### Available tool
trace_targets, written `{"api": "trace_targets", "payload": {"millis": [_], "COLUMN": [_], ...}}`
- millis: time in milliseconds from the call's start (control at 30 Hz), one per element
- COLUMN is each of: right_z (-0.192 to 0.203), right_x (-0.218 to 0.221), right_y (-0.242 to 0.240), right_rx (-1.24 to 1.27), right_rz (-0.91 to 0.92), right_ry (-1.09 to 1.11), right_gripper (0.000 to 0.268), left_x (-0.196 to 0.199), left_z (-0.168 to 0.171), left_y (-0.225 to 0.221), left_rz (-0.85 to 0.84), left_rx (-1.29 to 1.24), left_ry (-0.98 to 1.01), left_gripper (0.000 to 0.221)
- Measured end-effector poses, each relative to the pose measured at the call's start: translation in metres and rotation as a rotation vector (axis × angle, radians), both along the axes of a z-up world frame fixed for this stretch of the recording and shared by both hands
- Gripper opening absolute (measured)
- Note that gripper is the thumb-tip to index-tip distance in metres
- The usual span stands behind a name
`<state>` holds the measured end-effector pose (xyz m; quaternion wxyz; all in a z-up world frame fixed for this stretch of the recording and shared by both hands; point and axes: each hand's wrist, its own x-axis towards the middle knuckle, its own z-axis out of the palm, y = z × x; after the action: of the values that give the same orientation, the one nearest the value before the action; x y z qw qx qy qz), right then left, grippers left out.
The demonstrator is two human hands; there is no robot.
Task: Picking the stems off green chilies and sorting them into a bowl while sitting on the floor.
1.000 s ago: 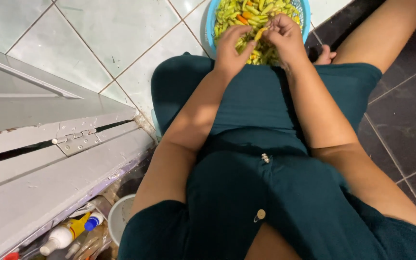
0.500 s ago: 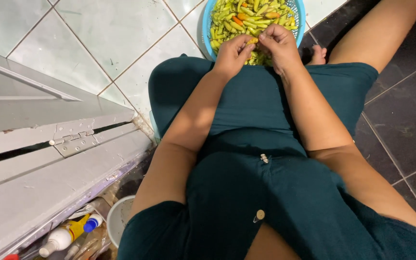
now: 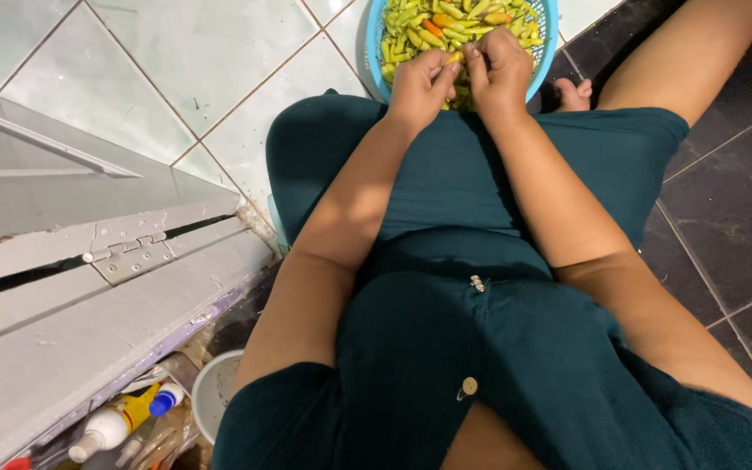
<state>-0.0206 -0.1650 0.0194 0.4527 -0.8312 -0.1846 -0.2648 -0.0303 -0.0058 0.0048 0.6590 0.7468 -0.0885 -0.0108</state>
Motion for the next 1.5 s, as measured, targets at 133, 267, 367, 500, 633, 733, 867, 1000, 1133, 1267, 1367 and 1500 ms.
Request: {"api": "trace_targets", "payload": {"millis": [133,267,367,500,633,733,867,1000,1133,1267,1367,1500], "right_z": [0.009,0.011,0.032,0.025,0.021,0.029,0.025,0.016,0.005,-0.002,0.006,0.011], "right_x": [-0.001,0.012,0.011,-0.001,-0.004,0.002,0.009,0.015,0.022,0.023,0.019,0.018], "right_y": [0.001,-0.019,-0.021,-0.017,-0.016,-0.02,-0.028,-0.028,-0.025,-0.022,-0.014,-0.001], "right_rx": [-0.056,-0.241,-0.365,-0.576,-0.579,-0.446,-0.244,-0.014,0.139,0.061,-0.087,-0.257], "right_rz": [-0.03,-0.137,-0.071,0.1,0.068,0.145,0.331,0.354,0.39,0.315,0.221,0.085], "right_ry": [-0.031,-0.091,-0.034,-0.04,-0.06,-0.016,0.127,0.439,0.631,0.527,0.338,0.063], "right_gripper": [0.02,0.016,0.033,0.025,0.02,0.026,0.019,0.011,0.008,0.016,0.016,0.02], "left_x": [0.001,0.0,0.013,0.026,0.021,0.017,0.014,0.016,0.018,0.021,0.02,0.019], "left_z": [-0.002,-0.006,-0.04,-0.049,-0.031,-0.026,-0.023,-0.012,-0.018,-0.027,-0.022,-0.018], "left_y": [0.001,0.003,0.012,0.028,0.026,0.021,0.019,0.025,0.029,0.024,0.019,0.016], "left_rz": [0.003,0.084,0.104,0.011,-0.028,0.056,-0.022,-0.123,-0.125,-0.053,0.011,0.079], "left_rx": [0.003,0.1,-0.108,-0.578,-0.644,-0.191,-0.109,-0.467,-0.578,-0.454,-0.389,-0.317], "left_ry": [0.004,-0.102,-0.007,0.199,0.261,0.063,0.012,0.227,0.279,0.17,0.103,0.026], "left_gripper": [0.011,0.011,0.017,0.025,0.017,0.009,0.021,0.007,0.013,0.012,0.008,0.006]}}
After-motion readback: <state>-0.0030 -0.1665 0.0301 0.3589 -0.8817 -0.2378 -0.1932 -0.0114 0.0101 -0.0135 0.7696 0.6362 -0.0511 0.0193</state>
